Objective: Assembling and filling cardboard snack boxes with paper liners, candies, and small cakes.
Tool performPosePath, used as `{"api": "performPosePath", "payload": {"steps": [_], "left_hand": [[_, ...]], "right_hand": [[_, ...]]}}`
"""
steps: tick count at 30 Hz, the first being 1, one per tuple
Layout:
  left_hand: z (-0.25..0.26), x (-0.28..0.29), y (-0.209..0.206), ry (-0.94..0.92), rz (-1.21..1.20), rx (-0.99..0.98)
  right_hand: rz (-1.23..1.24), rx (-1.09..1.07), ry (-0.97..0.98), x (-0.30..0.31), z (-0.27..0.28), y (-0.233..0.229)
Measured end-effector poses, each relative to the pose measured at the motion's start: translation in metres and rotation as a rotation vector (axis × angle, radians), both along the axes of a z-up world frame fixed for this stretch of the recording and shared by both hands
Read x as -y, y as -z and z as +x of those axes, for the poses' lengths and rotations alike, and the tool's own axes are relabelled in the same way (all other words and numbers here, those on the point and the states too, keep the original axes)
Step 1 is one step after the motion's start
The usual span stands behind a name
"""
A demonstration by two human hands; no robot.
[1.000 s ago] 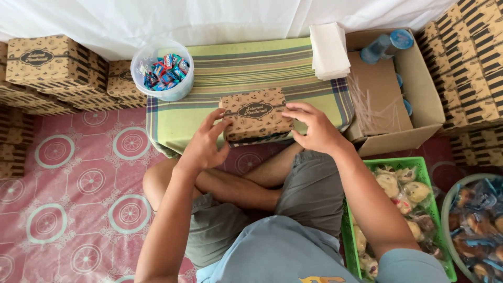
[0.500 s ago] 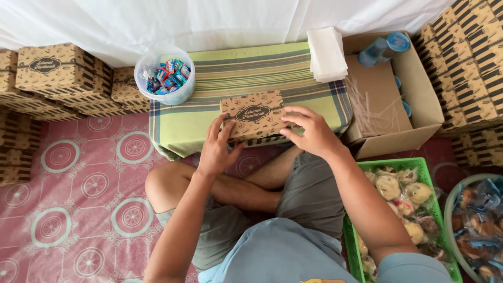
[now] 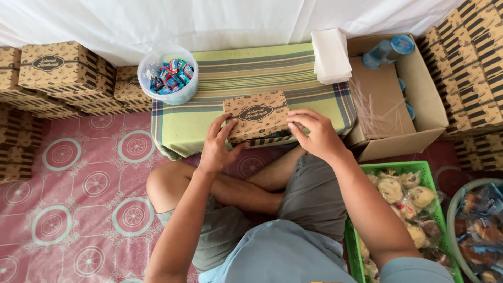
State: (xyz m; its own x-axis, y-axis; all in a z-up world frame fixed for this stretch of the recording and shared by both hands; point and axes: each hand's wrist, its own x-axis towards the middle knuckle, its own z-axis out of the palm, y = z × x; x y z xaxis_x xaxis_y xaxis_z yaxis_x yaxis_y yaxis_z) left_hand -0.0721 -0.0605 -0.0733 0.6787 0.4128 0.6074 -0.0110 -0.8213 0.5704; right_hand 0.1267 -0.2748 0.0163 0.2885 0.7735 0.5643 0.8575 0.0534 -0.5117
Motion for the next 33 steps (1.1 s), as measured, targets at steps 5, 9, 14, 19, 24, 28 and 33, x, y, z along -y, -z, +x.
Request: {"api": "performPosePath", "payload": {"steps": [5, 9, 14, 19, 24, 28, 33], "left_hand": [[0.002, -0.003, 0.000, 0.028, -0.007, 0.024], [-0.001, -0.003, 0.001, 0.033, 0.070, 0.073], [-0.002, 0.000, 0.012, 0.015, 0.205, 0.080], [-0.001, 0.000, 0.014, 0.026, 0.321, 0.117], [0.002, 0.002, 0.013, -0.025, 0.294, 0.082], [0.010, 0.007, 0.011, -0.044, 0.285, -0.046], [0.019, 0.014, 0.019, -0.081, 0.423, 0.048]], "right_hand": [[0.036, -0.042, 0.013, -0.001, 0.001, 0.000], [-0.015, -0.005, -0.020, 0.003, -0.005, -0.005], [-0.050, 0.033, -0.014, 0.009, -0.005, 0.002], [-0.086, -0.007, 0.007, 0.014, -0.005, 0.012], [-0.059, -0.289, 0.095, 0.017, -0.008, 0.017], [-0.054, -0.513, 0.142, 0.015, -0.004, 0.071], [0.173, -0.553, 0.225, 0.008, -0.015, 0.111]]}}
